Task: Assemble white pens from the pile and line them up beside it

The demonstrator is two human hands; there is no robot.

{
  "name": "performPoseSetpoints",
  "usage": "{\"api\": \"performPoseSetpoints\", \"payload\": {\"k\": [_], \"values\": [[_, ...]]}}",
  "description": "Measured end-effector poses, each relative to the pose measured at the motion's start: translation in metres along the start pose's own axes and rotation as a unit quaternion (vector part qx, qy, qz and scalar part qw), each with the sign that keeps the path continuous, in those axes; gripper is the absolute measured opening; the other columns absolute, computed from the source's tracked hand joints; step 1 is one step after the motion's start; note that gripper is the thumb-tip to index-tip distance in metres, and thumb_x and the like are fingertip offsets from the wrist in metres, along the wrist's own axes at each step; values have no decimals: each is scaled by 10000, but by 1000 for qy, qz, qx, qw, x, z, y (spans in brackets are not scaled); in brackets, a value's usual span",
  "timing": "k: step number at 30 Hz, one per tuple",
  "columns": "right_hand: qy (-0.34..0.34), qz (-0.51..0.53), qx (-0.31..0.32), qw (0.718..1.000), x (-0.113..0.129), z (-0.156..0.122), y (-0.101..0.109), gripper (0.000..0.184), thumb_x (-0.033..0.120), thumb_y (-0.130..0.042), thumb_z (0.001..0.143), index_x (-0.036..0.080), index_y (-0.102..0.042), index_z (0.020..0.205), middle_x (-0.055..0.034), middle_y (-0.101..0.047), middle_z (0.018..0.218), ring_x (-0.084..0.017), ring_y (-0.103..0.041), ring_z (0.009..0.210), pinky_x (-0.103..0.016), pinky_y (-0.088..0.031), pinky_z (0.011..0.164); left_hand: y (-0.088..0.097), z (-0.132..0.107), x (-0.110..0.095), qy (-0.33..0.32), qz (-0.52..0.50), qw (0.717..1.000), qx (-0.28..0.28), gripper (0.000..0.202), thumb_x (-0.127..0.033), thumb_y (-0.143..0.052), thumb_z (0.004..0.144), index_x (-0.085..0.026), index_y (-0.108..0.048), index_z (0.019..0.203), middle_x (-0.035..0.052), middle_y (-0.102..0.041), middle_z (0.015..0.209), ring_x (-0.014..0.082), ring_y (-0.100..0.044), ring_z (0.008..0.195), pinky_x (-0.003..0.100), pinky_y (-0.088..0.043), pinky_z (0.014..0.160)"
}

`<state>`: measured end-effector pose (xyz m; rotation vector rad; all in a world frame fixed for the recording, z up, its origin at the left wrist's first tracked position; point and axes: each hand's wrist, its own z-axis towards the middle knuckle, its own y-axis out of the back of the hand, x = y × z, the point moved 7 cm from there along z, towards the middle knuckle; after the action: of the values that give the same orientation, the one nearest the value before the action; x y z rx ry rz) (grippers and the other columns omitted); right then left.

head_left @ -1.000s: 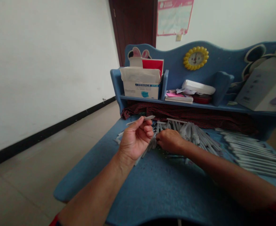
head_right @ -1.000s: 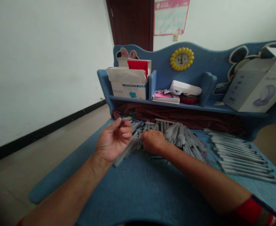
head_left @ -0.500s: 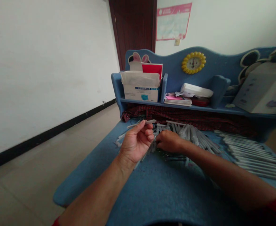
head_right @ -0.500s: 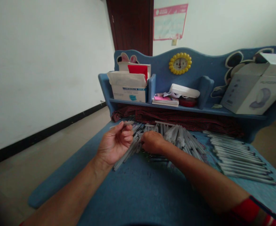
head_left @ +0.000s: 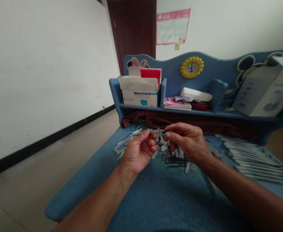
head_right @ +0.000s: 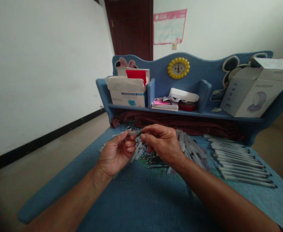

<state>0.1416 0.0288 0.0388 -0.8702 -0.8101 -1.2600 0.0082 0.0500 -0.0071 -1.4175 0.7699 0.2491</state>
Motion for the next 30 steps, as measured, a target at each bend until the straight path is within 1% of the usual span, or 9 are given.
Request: {"api": "performPoseSetpoints", "payload": {"k": [6,11,20,25,30], "values": [[1,-1,-5,1000,-3,0,-2,191,306,-747,676,163,-671,778,19,-637,565,-68,-505,348,-180,-390,310,-2,-2,2,6,1,1000,3,118,-109,-565,813,-95,-633,718,58,-651,650,74,-567,469,162,-473,429],[4,-1,0,1000,-2,-1,-4,180,293,-739,687,164,-667,790,21,-637,560,-72,-508,345,-182,-396,307,-2,-2,3,11,1,1000,3,157,-105,-535,831,-87,-636,713,60,-656,633,76,-565,457,171,-482,432],[14,-18,3,1000,-2,-2,-4,184,302,-734,694,166,-666,797,21,-641,563,-69,-508,346,-183,-406,312,-3,-2,3,13,11,1000,9,121,-113,-583,805,-92,-646,705,52,-660,627,75,-565,458,169,-474,439],[31,-24,4,999,-2,-3,-3,167,290,-726,704,173,-669,809,19,-643,569,-74,-512,348,-189,-411,313,-3,-2,3,7,25,1000,11,96,-119,-607,789,-97,-643,703,47,-662,626,72,-563,452,169,-468,439],[51,-56,-3,997,1,-5,-2,150,288,-713,721,183,-675,823,21,-644,583,-67,-509,359,-187,-414,324,-1,-2,3,-3,44,999,9,58,-123,-634,770,-104,-634,715,48,-666,627,76,-568,456,173,-470,446]]}}
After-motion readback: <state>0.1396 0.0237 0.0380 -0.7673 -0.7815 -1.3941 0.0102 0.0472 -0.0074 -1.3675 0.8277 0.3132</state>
